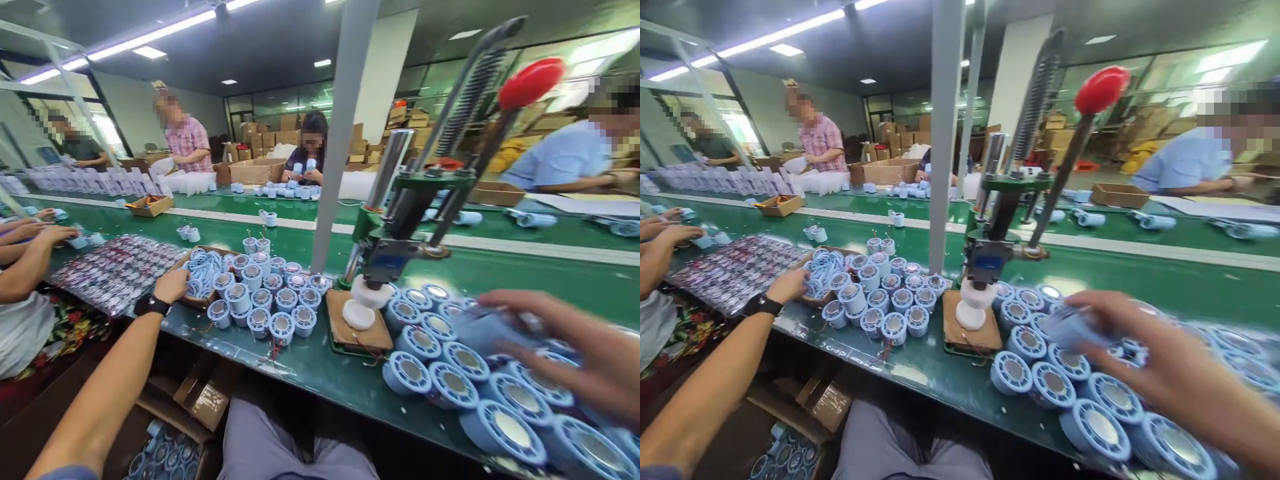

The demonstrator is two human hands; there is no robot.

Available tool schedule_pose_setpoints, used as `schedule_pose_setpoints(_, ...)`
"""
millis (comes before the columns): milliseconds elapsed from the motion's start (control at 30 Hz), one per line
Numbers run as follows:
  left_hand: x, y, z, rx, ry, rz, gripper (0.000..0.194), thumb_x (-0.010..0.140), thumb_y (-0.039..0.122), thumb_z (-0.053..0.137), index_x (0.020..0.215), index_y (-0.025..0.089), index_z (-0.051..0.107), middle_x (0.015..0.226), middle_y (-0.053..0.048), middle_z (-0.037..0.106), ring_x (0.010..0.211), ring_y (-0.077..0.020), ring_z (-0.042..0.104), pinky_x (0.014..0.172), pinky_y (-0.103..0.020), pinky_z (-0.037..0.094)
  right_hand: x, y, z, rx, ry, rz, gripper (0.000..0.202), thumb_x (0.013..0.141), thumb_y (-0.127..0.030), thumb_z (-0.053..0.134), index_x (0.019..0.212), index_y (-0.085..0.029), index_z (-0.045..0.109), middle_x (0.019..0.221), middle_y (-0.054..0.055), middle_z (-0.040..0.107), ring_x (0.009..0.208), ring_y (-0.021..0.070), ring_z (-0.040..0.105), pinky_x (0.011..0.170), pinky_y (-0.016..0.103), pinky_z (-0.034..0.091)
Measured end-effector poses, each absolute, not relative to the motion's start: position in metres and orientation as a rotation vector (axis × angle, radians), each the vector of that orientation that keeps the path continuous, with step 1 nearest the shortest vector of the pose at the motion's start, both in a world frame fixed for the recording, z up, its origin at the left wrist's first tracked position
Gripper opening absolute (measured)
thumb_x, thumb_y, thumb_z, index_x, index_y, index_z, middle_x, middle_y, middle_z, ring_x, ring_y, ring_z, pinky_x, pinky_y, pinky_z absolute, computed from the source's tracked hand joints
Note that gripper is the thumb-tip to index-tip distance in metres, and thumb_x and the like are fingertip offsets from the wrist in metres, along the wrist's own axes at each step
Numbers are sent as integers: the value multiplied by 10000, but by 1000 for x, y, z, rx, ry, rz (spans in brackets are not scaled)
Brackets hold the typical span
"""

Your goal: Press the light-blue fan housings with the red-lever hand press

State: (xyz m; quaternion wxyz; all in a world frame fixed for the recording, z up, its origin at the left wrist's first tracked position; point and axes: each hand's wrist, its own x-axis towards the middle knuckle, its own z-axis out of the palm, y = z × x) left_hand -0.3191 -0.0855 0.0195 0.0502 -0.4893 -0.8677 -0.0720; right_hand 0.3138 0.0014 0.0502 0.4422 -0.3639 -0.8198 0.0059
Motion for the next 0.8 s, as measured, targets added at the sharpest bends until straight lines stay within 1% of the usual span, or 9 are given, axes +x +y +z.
schedule_pose_setpoints(67, -317, -90, 25, -1469, -2605, -244, 123, 819, 115, 571, 873, 139, 680, 744, -32, 669, 812, -225, 638, 829, -354, 500, 280, -53, 39, -723, -2394, 140, 349, 831, -432, 654, 1167, -342, 692, 1150, 88, 698, 924, 211, 718, 681, 279, 597)
schedule_pose_setpoints(100, -311, -93, 29, -1442, -2570, -280, 170, 848, 133, 535, 936, 139, 680, 797, -34, 674, 854, -232, 635, 855, -380, 499, 261, -74, 31, -676, -2516, 236, 382, 832, -289, 624, 1208, -341, 665, 1231, 74, 665, 1024, 207, 698, 778, 275, 601)
schedule_pose_setpoints(167, -285, -102, 33, -1408, -2386, -497, 220, 897, 192, 489, 1006, 146, 674, 916, -45, 679, 916, -237, 629, 892, -409, 498, 227, -97, 10, -720, -2619, 466, 486, 760, -111, 568, 1192, -314, 662, 1285, 56, 628, 1117, 196, 659, 922, 276, 567)
schedule_pose_setpoints(233, -235, -114, 27, -1495, -2028, -854, 205, 916, 241, 500, 977, 162, 679, 972, -46, 679, 917, -220, 636, 888, -372, 508, 204, -102, -14, -805, -2607, 658, 523, 706, -51, 523, 1158, -273, 668, 1298, 67, 605, 1167, 202, 623, 1008, 314, 522)
schedule_pose_setpoints(333, -134, -136, -5, -1967, -1555, -1141, 164, 921, 151, 528, 978, 197, 676, 954, -35, 671, 899, -170, 642, 847, -279, 520, 187, -97, -47, -890, -2449, 756, 545, 659, -9, 439, 1100, -229, 670, 1388, 89, 522, 1299, 230, 514, 1099, 407, 441)
schedule_pose_setpoints(467, -35, -143, -60, -2366, -1523, -1097, 258, 887, 33, 501, 987, 199, 671, 944, -54, 662, 888, -187, 625, 798, -306, 546, 183, -100, -80, -946, -2150, 775, 353, 692, -21, 412, 876, -198, 656, 1445, 83, 459, 1367, 244, 431, 1129, 470, 383)
schedule_pose_setpoints(567, -22, -137, -82, -2533, -1726, -990, 334, 800, 33, 607, 1078, 208, 666, 1175, -97, 634, 1087, -264, 590, 916, -428, 550, 182, -108, -94, -933, -2000, 782, 197, 796, -127, 508, 904, -203, 655, 1442, 105, 462, 1338, 268, 455, 1090, 482, 415)
schedule_pose_setpoints(667, -34, -132, -84, -2691, -1888, -897, 595, 730, 82, 714, 1290, 229, 578, 1431, -117, 499, 1315, -325, 450, 1073, -544, 456, 180, -111, -102, -914, -1918, 766, 66, 846, -238, 604, 827, -205, 658, 1379, 100, 527, 1278, 266, 505, 1054, 453, 446)
schedule_pose_setpoints(800, -43, -127, -82, -2808, -1965, -821, 682, 750, 94, 695, 1384, 256, 503, 1451, -88, 509, 1333, -310, 428, 1120, -574, 394, 177, -107, -106, -900, -1849, 727, 85, 865, -229, 622, 802, -210, 676, 1281, 90, 600, 1178, 223, 580, 993, 377, 494)
